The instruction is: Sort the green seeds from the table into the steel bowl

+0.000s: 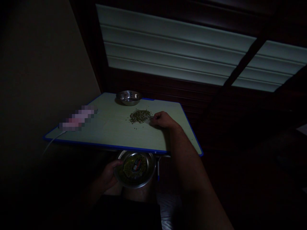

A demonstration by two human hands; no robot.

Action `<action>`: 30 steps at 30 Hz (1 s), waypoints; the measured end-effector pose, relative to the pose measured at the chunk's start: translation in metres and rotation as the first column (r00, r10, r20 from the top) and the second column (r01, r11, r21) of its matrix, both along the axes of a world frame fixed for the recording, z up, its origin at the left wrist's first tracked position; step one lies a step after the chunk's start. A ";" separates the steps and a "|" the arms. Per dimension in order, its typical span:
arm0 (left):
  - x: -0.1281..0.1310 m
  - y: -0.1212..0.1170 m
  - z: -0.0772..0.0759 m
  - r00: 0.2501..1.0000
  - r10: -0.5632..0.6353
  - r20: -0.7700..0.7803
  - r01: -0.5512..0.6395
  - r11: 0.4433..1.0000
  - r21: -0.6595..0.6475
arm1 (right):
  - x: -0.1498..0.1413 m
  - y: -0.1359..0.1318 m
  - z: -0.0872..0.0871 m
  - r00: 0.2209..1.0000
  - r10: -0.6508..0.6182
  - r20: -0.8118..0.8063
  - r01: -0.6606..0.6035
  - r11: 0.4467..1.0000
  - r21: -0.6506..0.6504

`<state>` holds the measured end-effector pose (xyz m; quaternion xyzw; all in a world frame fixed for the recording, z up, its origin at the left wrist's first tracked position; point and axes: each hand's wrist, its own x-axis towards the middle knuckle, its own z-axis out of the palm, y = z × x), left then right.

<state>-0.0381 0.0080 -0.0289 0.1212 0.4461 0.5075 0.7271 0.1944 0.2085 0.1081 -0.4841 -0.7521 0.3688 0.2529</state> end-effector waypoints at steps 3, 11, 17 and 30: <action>-0.001 0.000 -0.001 1.000 -0.011 0.002 0.011 1.000 -0.006 | 0.000 0.000 -0.002 0.998 0.043 -0.034 -0.043 0.999 0.001; -0.001 0.000 -0.004 0.999 0.001 0.037 -0.001 1.000 -0.002 | 0.001 0.000 -0.001 0.993 0.080 -0.083 -0.084 0.996 -0.041; -0.001 0.000 -0.002 0.999 -0.012 0.036 0.012 1.000 0.011 | -0.001 0.000 -0.002 0.990 0.073 -0.124 -0.079 0.996 -0.041; -0.001 0.000 -0.002 0.999 -0.015 0.030 0.015 1.000 0.004 | -0.001 -0.001 0.000 0.988 0.083 -0.131 -0.094 0.993 -0.076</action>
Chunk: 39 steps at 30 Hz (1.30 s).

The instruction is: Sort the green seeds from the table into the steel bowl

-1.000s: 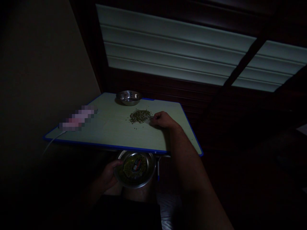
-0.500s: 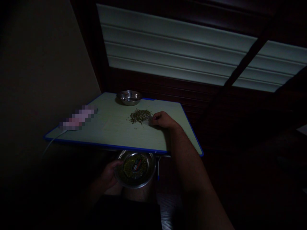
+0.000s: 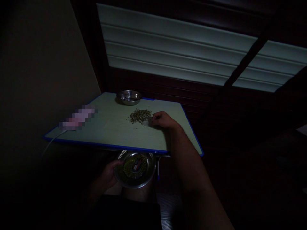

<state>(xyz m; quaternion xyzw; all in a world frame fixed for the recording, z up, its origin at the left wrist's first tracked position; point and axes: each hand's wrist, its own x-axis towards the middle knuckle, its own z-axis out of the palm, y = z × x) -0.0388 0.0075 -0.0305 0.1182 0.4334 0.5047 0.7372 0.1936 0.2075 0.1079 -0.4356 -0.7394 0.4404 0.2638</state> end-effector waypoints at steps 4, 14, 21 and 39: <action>-0.001 0.001 -0.002 1.000 0.000 0.021 0.000 1.000 -0.001 | -0.003 -0.003 0.001 1.000 0.000 0.009 0.000 1.000 -0.030; 0.001 0.001 0.002 0.999 0.022 -0.039 -0.022 1.000 -0.011 | -0.004 -0.003 0.001 0.999 0.015 0.029 -0.014 1.000 -0.017; 0.001 0.001 0.002 1.000 -0.001 -0.006 0.001 1.000 -0.015 | -0.007 -0.004 0.002 0.999 0.035 0.033 -0.034 0.999 -0.021; 0.001 0.002 -0.003 1.000 0.020 -0.010 -0.020 1.000 0.004 | -0.005 0.000 -0.005 1.000 0.006 0.004 -0.006 1.000 -0.013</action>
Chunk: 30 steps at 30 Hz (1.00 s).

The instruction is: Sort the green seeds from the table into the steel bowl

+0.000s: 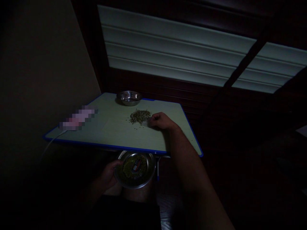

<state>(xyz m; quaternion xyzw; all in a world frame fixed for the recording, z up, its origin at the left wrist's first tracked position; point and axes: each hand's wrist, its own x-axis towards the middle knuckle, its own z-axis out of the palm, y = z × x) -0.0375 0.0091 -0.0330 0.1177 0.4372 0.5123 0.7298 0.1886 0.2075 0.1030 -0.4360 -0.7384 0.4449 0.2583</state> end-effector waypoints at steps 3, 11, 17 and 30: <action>0.001 -0.001 0.004 1.000 0.010 -0.004 -0.010 1.000 0.011 | 0.000 0.000 0.000 1.000 0.000 -0.018 0.000 1.000 0.007; 0.002 -0.001 0.009 1.000 0.009 -0.003 -0.009 1.000 0.013 | -0.001 -0.001 0.004 1.000 0.012 0.000 -0.012 1.000 0.008; 0.002 -0.001 0.009 1.000 -0.001 -0.015 0.001 1.000 -0.008 | -0.001 -0.001 0.003 1.000 0.019 -0.003 -0.019 1.000 0.010; -0.001 0.001 -0.001 0.999 -0.035 -0.007 0.035 0.999 0.011 | -0.002 -0.001 0.004 1.000 0.019 0.020 -0.020 1.000 0.021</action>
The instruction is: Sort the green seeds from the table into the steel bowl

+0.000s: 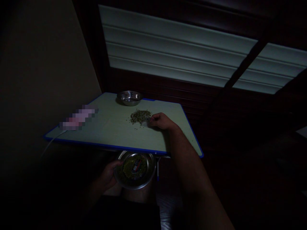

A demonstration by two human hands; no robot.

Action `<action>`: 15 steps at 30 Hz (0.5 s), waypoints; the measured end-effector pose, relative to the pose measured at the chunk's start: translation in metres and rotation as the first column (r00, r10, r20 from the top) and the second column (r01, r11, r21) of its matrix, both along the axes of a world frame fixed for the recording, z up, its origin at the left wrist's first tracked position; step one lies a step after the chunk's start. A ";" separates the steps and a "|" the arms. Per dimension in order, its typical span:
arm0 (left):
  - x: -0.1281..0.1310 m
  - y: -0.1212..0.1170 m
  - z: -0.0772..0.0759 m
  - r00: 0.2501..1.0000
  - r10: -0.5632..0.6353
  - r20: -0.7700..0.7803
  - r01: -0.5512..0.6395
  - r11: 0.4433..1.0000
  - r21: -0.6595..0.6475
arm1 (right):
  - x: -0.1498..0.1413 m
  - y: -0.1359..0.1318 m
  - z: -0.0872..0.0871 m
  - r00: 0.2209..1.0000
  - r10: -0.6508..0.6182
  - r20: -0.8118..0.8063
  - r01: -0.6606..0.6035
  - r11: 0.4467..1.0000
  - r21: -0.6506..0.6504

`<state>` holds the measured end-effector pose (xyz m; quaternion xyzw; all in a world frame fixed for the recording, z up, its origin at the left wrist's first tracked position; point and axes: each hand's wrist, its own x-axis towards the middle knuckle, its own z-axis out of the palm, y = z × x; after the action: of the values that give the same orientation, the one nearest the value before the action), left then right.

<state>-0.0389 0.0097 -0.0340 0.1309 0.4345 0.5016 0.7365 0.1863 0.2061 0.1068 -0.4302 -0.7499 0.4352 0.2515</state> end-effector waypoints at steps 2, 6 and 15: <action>0.000 0.000 0.002 1.000 -0.007 -0.004 0.007 1.000 -0.002 | 0.000 0.000 0.000 1.000 -0.001 -0.006 0.001 1.000 0.002; 0.000 -0.001 0.002 1.000 -0.006 -0.022 0.006 1.000 -0.007 | 0.000 0.000 0.000 1.000 0.008 -0.011 -0.008 1.000 -0.005; -0.001 -0.001 0.002 0.999 -0.008 0.038 0.009 1.000 -0.019 | 0.000 0.000 -0.001 1.000 0.010 -0.002 -0.010 1.000 -0.004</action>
<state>-0.0394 0.0083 -0.0325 0.1163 0.4245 0.4968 0.7479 0.1865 0.2064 0.1056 -0.4266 -0.7507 0.4385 0.2493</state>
